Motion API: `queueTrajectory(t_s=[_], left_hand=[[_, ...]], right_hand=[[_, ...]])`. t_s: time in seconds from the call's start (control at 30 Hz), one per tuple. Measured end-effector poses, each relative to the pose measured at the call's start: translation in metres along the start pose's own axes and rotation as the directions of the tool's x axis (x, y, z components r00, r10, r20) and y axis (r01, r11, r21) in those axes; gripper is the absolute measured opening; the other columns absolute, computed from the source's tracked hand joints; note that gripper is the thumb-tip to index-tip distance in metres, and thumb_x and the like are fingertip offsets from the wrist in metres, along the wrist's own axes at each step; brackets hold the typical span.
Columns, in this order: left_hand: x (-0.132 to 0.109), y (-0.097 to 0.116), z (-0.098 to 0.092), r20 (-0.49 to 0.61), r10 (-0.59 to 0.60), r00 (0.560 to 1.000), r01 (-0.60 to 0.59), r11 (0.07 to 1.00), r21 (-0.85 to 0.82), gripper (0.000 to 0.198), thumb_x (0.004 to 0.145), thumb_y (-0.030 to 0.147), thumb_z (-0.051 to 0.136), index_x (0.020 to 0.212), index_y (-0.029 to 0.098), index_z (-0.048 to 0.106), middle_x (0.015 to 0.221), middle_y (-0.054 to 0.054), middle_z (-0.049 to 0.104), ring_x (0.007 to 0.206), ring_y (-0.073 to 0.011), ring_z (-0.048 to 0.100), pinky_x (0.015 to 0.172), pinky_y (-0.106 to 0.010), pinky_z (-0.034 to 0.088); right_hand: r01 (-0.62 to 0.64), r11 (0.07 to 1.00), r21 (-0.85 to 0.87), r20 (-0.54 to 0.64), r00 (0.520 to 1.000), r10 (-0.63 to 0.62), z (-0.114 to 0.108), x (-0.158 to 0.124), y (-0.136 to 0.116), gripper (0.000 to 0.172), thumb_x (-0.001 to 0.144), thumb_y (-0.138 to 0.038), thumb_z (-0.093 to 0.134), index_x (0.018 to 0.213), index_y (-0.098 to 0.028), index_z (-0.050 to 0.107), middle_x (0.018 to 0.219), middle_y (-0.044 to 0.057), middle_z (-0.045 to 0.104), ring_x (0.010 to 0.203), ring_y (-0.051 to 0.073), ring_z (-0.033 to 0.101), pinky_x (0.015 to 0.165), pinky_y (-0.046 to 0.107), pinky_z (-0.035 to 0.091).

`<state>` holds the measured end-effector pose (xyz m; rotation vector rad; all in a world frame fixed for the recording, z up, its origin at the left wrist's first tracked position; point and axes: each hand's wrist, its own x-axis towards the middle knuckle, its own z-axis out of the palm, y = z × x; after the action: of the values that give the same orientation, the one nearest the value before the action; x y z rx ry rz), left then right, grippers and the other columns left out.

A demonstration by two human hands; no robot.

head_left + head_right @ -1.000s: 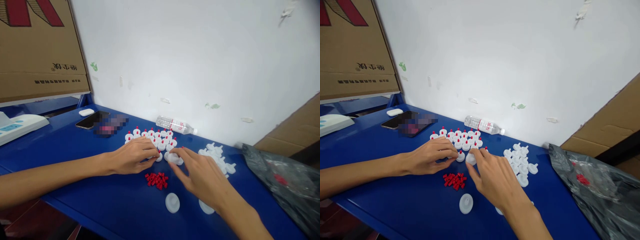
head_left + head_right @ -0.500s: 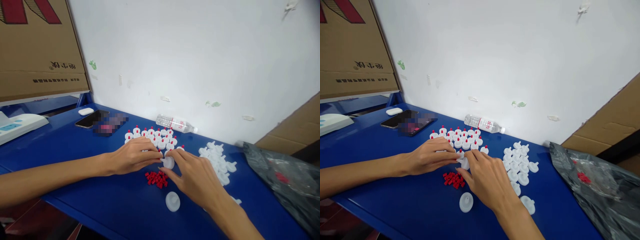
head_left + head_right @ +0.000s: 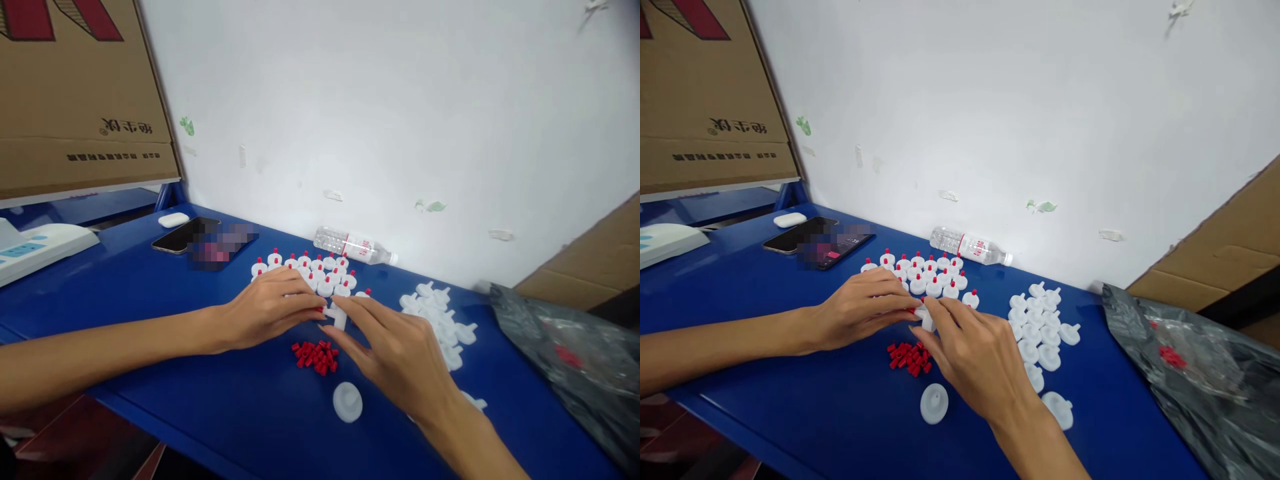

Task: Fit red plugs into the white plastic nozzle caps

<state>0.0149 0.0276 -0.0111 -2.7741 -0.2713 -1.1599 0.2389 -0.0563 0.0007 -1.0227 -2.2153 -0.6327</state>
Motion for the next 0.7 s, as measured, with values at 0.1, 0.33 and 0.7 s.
queueTrajectory(t_s=[0.1, 0.33, 0.7], left_hand=[[0.0, -0.003, 0.001, 0.039, -0.011, 0.999, 0.013, 0.999, -0.041, 0.016, 0.102, 0.025, 0.058, 0.106, 0.013, 0.066, 0.087, -0.008, 0.072, 0.078, -0.0179, 0.06, 0.072, -0.031, 0.05], [0.0, 0.005, -0.002, 0.067, -0.012, 0.998, 0.03, 0.961, -0.274, 0.015, 0.103, 0.017, 0.049, 0.098, 0.012, 0.062, 0.081, -0.009, 0.065, 0.072, -0.0178, 0.054, 0.067, -0.032, 0.045], [0.004, 0.01, -0.006, 0.048, 0.025, 0.999, -0.009, 0.952, -0.305, 0.014, 0.099, 0.014, 0.048, 0.088, 0.016, 0.056, 0.07, -0.004, 0.055, 0.063, -0.0168, 0.044, 0.059, -0.031, 0.036]], right_hand=[[0.016, 1.0, 0.004, -0.04, 0.999, -0.016, -0.002, 0.002, -0.003, 0.029, 0.098, -0.033, 0.064, 0.12, -0.014, 0.066, 0.1, 0.004, 0.075, 0.081, 0.014, 0.072, 0.063, 0.027, 0.047], [-0.021, 0.992, 0.122, -0.067, 0.997, 0.029, -0.004, 0.003, -0.013, 0.028, 0.098, -0.036, 0.063, 0.117, -0.016, 0.066, 0.09, 0.002, 0.072, 0.071, 0.01, 0.067, 0.055, 0.024, 0.045], [0.083, 0.996, 0.036, -0.152, 0.985, -0.076, -0.001, 0.0, -0.015, 0.027, 0.096, -0.034, 0.068, 0.113, -0.012, 0.069, 0.092, 0.002, 0.076, 0.079, 0.01, 0.07, 0.056, 0.025, 0.046]])
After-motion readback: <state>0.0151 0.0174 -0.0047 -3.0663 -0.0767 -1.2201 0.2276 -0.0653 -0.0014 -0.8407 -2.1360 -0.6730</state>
